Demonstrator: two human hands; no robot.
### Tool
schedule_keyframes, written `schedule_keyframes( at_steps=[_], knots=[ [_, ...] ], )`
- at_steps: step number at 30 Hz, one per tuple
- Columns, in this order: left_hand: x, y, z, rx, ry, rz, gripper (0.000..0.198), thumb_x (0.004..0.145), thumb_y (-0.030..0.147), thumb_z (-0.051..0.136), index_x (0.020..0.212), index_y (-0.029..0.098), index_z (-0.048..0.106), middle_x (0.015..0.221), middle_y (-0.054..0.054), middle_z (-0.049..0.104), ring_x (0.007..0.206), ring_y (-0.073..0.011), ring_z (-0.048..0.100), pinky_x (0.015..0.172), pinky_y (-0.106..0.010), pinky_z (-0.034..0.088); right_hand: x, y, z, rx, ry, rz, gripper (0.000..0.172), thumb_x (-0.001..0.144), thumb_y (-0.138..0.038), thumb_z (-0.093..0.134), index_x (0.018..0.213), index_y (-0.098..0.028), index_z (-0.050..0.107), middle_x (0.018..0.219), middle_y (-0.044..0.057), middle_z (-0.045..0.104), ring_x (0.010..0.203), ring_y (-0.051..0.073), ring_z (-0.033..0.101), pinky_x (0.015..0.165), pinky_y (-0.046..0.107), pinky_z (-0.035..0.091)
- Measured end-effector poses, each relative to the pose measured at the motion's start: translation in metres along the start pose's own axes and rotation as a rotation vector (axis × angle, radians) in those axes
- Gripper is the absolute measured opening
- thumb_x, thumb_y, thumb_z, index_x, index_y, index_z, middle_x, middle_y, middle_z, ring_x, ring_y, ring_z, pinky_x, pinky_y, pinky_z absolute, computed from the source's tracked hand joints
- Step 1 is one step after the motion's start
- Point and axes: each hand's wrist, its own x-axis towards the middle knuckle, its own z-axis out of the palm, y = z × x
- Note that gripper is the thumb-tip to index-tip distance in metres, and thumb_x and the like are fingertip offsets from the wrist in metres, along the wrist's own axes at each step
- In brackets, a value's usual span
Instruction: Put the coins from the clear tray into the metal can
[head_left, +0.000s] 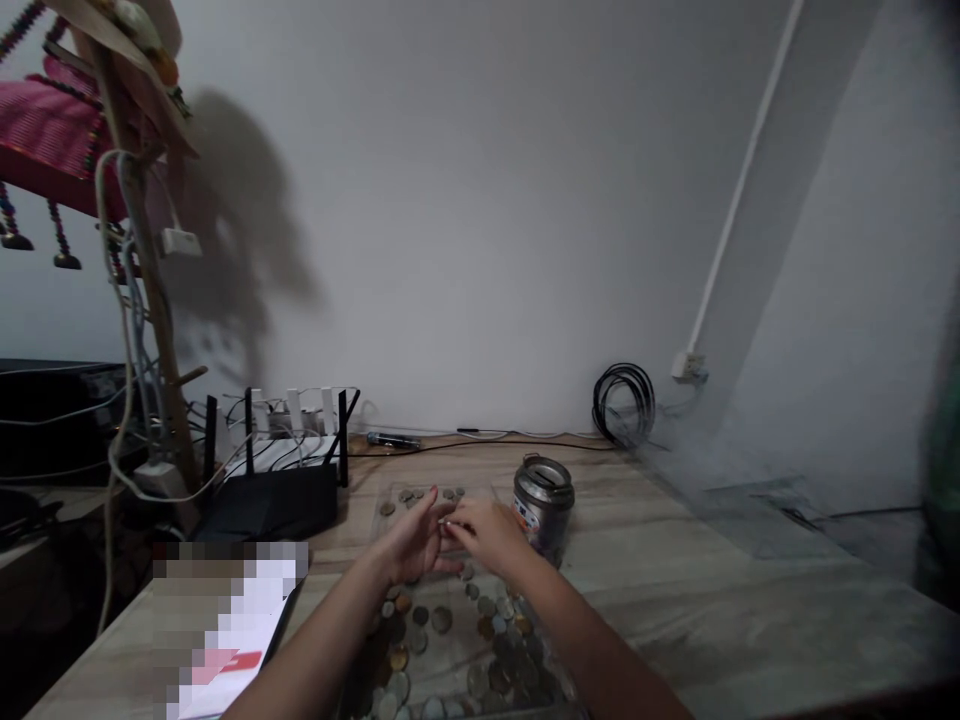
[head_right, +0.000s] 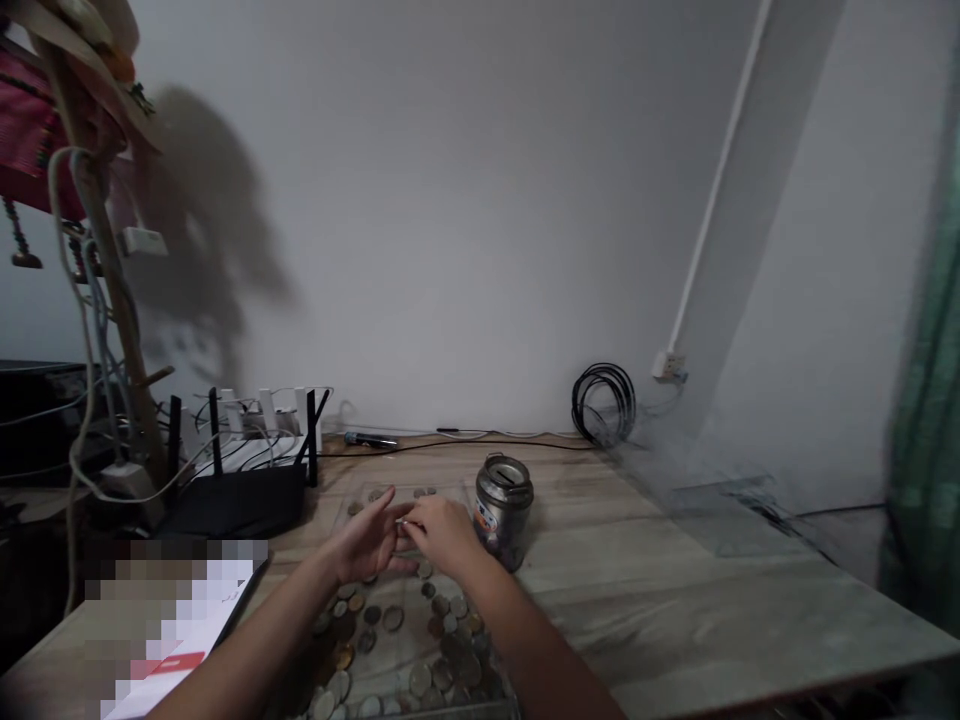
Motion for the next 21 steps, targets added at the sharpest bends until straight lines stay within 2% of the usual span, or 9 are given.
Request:
schedule_keyframes(
  at_steps=[3, 5, 6, 7, 9, 12, 16, 21],
  knots=[
    [0.002, -0.001, -0.002, 0.036, 0.068, -0.005, 0.053, 0.076, 0.058, 0.038, 0.109, 0.019, 0.049, 0.096, -0.011, 0.06, 0.085, -0.0218, 0.059, 0.065, -0.032, 0.045, -0.003, 0.016, -0.027, -0.031, 0.302, 0.11, 0.024, 0.081, -0.027, 0.043, 0.077, -0.02, 0.065, 0.078, 0.004, 0.063, 0.08, 0.015, 0.053, 0.07, 0.024, 0.037],
    [0.005, -0.001, -0.004, 0.067, 0.147, 0.011, 0.053, 0.077, 0.057, 0.037, 0.109, 0.017, 0.048, 0.097, -0.012, 0.06, 0.085, -0.0218, 0.059, 0.064, -0.031, 0.044, -0.008, 0.037, -0.048, -0.052, 0.53, 0.238, 0.024, 0.08, -0.03, 0.045, 0.078, -0.019, 0.066, 0.08, 0.005, 0.064, 0.08, 0.016, 0.053, 0.073, 0.026, 0.037],
    [0.007, -0.001, -0.006, 0.082, 0.198, 0.033, 0.051, 0.078, 0.056, 0.036, 0.107, 0.016, 0.05, 0.097, -0.013, 0.06, 0.084, -0.0213, 0.059, 0.064, -0.031, 0.044, -0.011, 0.048, -0.057, -0.078, 0.597, 0.323, 0.023, 0.078, -0.031, 0.047, 0.077, -0.019, 0.066, 0.08, 0.005, 0.064, 0.08, 0.017, 0.053, 0.072, 0.027, 0.037],
    [0.008, -0.001, -0.008, 0.1, 0.265, 0.067, 0.049, 0.079, 0.054, 0.035, 0.104, 0.015, 0.051, 0.095, -0.012, 0.061, 0.082, -0.0204, 0.059, 0.064, -0.03, 0.044, -0.014, 0.06, -0.063, -0.1, 0.61, 0.41, 0.022, 0.075, -0.033, 0.049, 0.075, -0.02, 0.066, 0.08, 0.005, 0.064, 0.08, 0.018, 0.053, 0.07, 0.028, 0.037],
    [0.011, 0.0, -0.011, 0.159, 0.431, 0.146, 0.044, 0.08, 0.049, 0.035, 0.098, 0.014, 0.054, 0.09, -0.011, 0.061, 0.077, -0.0184, 0.059, 0.063, -0.029, 0.043, -0.019, 0.08, -0.07, -0.099, 0.548, 0.518, 0.021, 0.071, -0.034, 0.051, 0.069, -0.021, 0.067, 0.075, 0.004, 0.064, 0.076, 0.019, 0.052, 0.065, 0.028, 0.037],
    [0.014, 0.002, -0.016, 0.24, 0.631, 0.241, 0.036, 0.08, 0.042, 0.037, 0.089, 0.013, 0.057, 0.086, -0.009, 0.062, 0.073, -0.0162, 0.058, 0.06, -0.027, 0.042, -0.022, 0.096, -0.069, -0.123, 0.498, 0.562, 0.02, 0.068, -0.032, 0.052, 0.062, -0.02, 0.067, 0.072, 0.005, 0.062, 0.074, 0.019, 0.05, 0.066, 0.029, 0.036],
    [0.012, 0.006, -0.022, 0.196, 0.72, 0.355, 0.03, 0.077, 0.035, 0.039, 0.083, 0.013, 0.059, 0.086, -0.009, 0.063, 0.073, -0.0144, 0.057, 0.06, -0.025, 0.042, -0.023, 0.096, -0.065, -0.206, 0.557, 0.572, 0.022, 0.068, -0.033, 0.051, 0.062, -0.02, 0.068, 0.079, 0.007, 0.06, 0.077, 0.02, 0.048, 0.068, 0.031, 0.036],
    [0.01, 0.01, -0.028, 0.102, 0.788, 0.484, 0.028, 0.073, 0.033, 0.043, 0.079, 0.012, 0.06, 0.082, -0.009, 0.063, 0.068, -0.0132, 0.057, 0.058, -0.024, 0.042, -0.024, 0.091, -0.065, -0.197, 0.503, 0.58, 0.025, 0.069, -0.039, 0.051, 0.064, -0.022, 0.068, 0.082, 0.005, 0.06, 0.08, 0.021, 0.047, 0.067, 0.031, 0.035]
  ],
)
